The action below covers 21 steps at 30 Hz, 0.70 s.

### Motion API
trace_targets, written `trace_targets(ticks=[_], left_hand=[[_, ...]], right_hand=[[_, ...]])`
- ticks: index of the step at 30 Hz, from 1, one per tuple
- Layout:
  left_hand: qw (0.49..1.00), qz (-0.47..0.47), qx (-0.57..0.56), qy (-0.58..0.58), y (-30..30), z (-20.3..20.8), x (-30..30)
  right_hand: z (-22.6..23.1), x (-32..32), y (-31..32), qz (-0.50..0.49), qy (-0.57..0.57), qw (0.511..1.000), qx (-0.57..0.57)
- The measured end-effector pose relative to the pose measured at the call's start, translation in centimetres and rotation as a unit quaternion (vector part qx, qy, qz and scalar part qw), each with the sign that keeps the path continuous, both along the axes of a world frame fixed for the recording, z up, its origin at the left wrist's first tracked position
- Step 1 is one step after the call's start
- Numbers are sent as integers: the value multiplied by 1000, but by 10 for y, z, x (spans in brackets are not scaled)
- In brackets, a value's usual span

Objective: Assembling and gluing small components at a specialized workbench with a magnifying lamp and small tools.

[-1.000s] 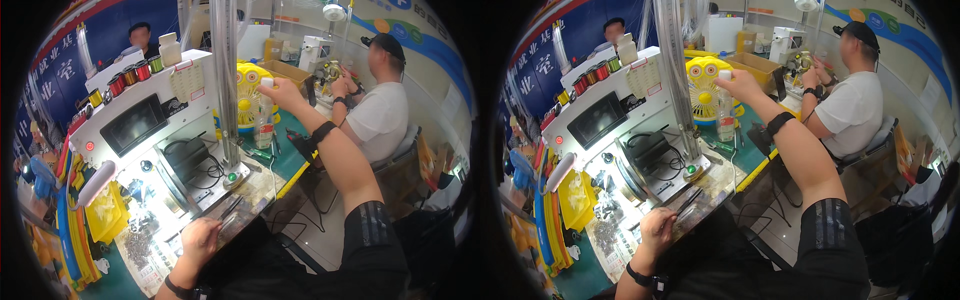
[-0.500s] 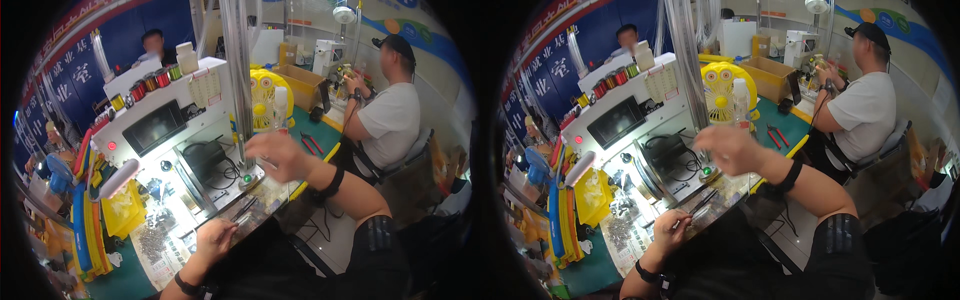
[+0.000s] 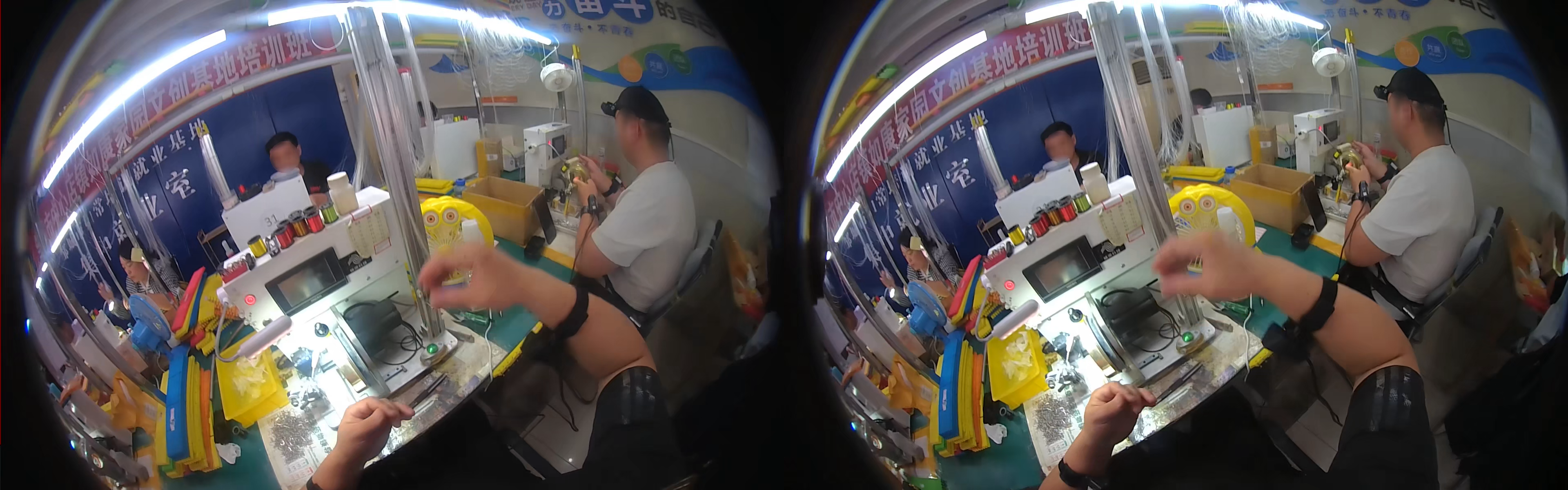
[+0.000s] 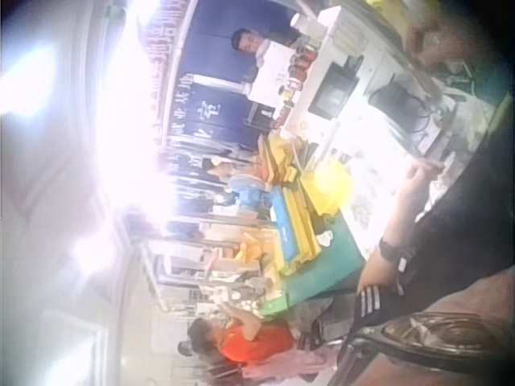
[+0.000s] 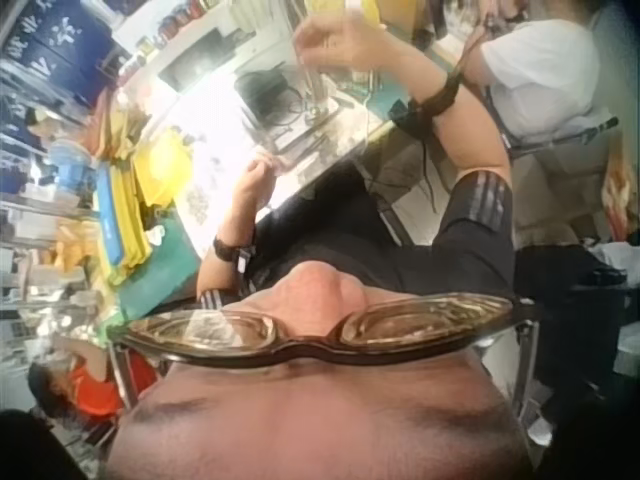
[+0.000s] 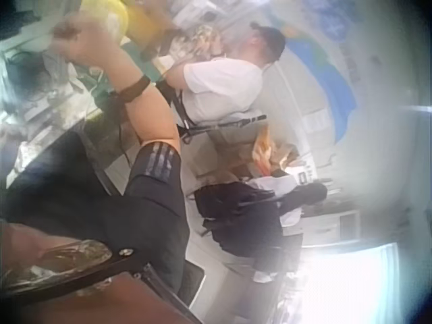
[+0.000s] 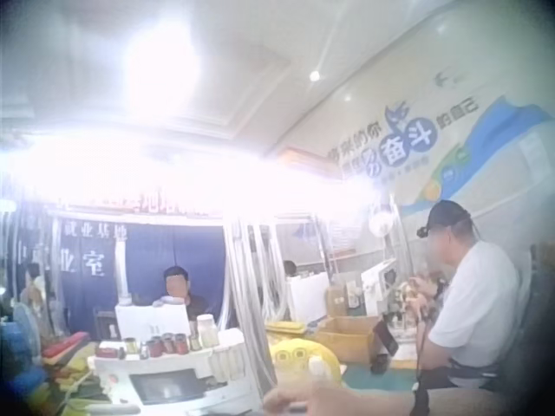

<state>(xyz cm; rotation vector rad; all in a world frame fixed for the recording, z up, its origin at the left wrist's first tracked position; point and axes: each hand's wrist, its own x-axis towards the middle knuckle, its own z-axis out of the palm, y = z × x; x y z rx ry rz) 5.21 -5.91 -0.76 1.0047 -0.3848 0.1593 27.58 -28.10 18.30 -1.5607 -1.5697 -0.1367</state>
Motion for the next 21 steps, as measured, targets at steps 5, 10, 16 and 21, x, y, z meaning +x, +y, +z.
trace_targets(ticks=[5, 10, 16, 21], left_hand=[[990, -77, -102, -63, -4, 23, -7], [979, -96, -149, -96, 5, 14, -22], [975, -53, -196, -93, 3, 21, -43], [963, -32, -250, -94, 7, 17, -51]], right_hand=[[107, 13, 27, -185, -41, 940, 284], [170, 41, 79, -266, -13, 904, 334], [184, 45, 88, -133, 161, 886, 414], [141, -23, 87, 31, 174, 898, 403]])
